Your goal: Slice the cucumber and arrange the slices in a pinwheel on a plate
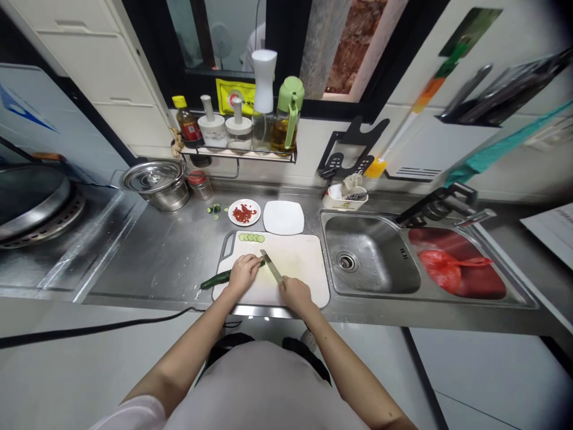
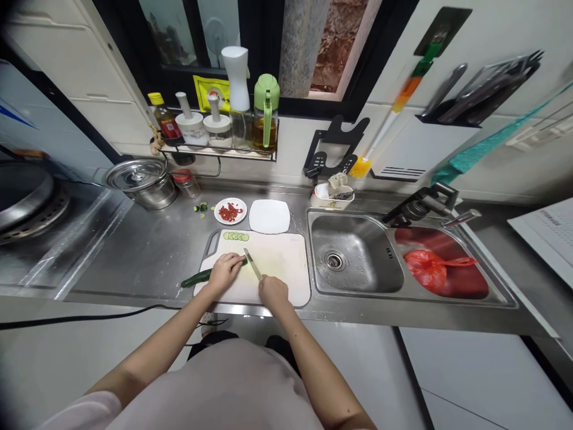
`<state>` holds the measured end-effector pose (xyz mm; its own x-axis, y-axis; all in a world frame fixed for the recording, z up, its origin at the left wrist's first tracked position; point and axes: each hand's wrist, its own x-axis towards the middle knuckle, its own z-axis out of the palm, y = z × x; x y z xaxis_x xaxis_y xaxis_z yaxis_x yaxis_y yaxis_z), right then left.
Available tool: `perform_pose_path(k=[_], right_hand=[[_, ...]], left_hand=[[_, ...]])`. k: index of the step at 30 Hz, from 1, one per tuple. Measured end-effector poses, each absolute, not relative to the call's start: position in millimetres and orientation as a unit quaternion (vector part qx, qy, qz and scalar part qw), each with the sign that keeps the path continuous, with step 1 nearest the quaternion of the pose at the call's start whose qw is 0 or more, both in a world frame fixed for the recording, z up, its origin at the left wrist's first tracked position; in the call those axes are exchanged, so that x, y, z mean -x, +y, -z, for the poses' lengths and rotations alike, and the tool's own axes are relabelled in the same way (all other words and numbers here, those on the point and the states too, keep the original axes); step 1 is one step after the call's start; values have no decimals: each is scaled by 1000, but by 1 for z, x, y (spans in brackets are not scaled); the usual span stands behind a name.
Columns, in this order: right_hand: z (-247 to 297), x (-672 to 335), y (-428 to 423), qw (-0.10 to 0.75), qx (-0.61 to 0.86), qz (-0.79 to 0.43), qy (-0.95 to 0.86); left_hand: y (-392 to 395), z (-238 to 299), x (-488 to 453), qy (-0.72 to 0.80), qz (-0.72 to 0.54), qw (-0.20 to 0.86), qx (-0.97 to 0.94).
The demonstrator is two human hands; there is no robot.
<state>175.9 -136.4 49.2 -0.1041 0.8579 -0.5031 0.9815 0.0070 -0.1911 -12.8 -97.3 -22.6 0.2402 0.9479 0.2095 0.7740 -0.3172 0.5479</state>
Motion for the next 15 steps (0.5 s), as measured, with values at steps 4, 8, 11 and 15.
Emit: perform_pose_path(k=[4, 8, 11, 15], right_hand=[[-49, -188, -138, 136, -674, 186, 702], [-45, -198, -141, 136, -686, 137, 702], [-43, -202, -144, 125, -685, 96, 711], [-45, -204, -148, 106, -687, 72, 715]], left_hand=[[-98, 19, 13, 576, -254, 196, -752], [-100, 16, 13, 596, -297, 215, -714], [-97, 9, 15, 618, -337, 215, -677], [-89, -6, 12, 609, -344, 229, -677]])
